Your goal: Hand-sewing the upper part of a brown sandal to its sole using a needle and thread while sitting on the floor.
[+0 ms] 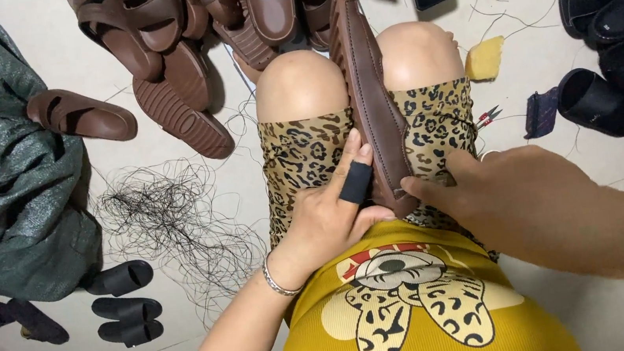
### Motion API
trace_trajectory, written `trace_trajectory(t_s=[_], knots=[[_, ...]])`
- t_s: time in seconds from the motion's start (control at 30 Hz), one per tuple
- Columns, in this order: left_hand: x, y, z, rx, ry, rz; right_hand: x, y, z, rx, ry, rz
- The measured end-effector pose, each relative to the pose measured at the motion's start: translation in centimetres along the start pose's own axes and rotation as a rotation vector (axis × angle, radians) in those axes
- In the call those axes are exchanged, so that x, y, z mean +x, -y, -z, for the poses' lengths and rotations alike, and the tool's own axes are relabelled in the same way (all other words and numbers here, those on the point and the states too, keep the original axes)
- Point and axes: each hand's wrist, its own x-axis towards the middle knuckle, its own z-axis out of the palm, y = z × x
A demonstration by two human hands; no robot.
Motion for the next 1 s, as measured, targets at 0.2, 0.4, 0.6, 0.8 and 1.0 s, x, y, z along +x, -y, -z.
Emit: trace_trajectory(t_s=[0.2, 0.4, 0.6, 0.8, 1.0], knots=[[-0.1, -0.3, -1.2, 0.078, -0.059, -0.002, 0.0, 2.3, -0.4, -0.034, 0.054, -0.125], [-0.3, 0.6, -1.7, 0.033, -0.104, -0.017, 1.5, 0.2, -1.9, 0.132, -0.113, -0.081], [0.1, 0.8, -1.0, -0.007, -0.101, -0.053, 3.9, 1.3, -1.9, -0.1, -0.371, 0.053], [-0.7, 0.3, 2.4, -0.282, -0.105, 0.164, 2.7, -0.5, -0.3, 0.519, -0.401, -0.035], [-0.5, -0.2, 3.8, -1.412, 0.007, 0.142, 2.3, 0.3, -0.6, 0.436, -0.427, -0.069]])
